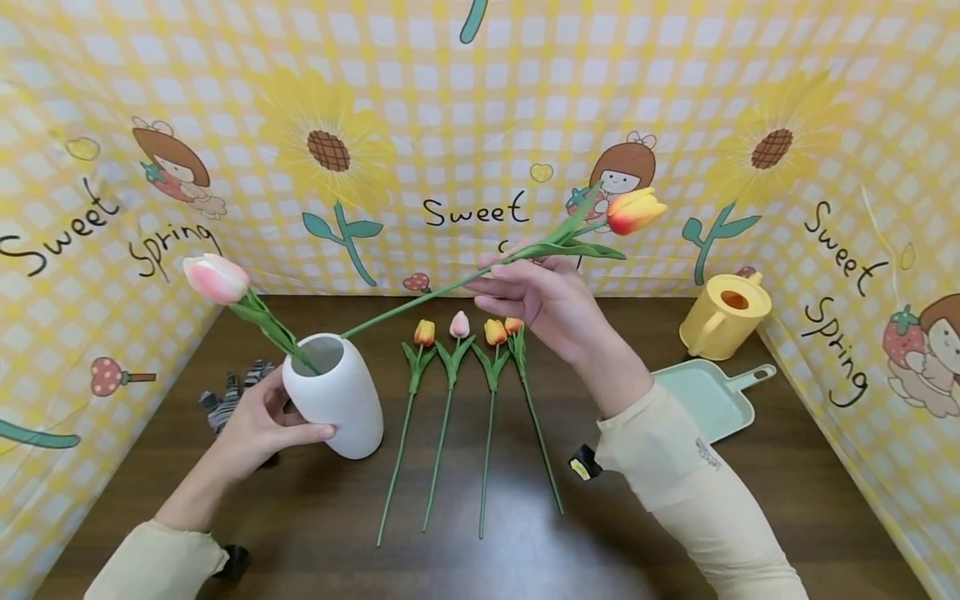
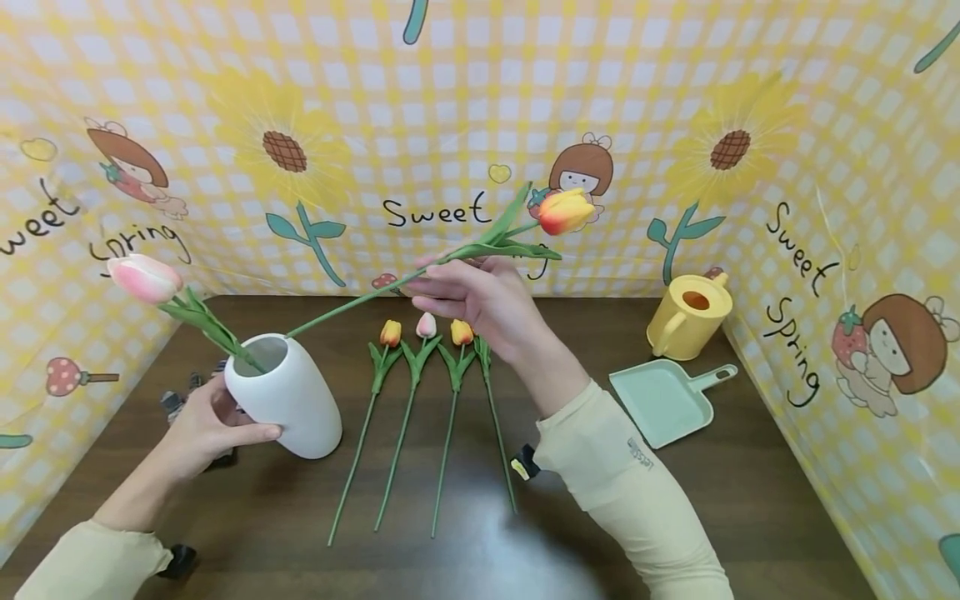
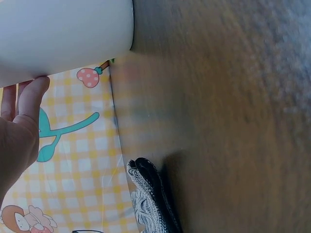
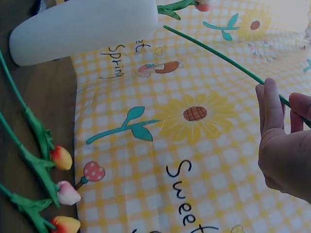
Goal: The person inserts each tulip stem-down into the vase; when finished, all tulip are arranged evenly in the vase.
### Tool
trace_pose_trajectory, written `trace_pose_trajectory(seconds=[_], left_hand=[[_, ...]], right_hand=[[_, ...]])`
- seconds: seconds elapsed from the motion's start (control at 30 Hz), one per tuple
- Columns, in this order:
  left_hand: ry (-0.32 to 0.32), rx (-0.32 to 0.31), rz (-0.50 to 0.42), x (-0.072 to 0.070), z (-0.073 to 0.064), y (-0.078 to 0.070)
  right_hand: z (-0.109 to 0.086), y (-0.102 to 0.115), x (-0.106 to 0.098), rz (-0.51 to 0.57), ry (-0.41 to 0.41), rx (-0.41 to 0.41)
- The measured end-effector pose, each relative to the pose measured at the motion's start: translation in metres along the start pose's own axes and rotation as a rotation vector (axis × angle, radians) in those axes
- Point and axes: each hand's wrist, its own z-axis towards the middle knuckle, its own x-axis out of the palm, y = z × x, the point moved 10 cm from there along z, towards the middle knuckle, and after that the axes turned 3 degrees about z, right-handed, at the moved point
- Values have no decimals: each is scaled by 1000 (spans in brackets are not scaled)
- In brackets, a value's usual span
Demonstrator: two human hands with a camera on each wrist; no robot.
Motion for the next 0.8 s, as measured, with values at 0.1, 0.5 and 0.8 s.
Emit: trace_pose_trajectory(seconds=[0.1,0.5,0.8], left_hand=[[0,-2,-2,2,1,1],[-3,-4,26,-1,-2,-2],[-2,-7,33,1,-1,-1]], right_hand=[[5,0,7,-33,2,-3],[26,-14,39,-145,46,-13],[42,-25,68,-292,120,-37]])
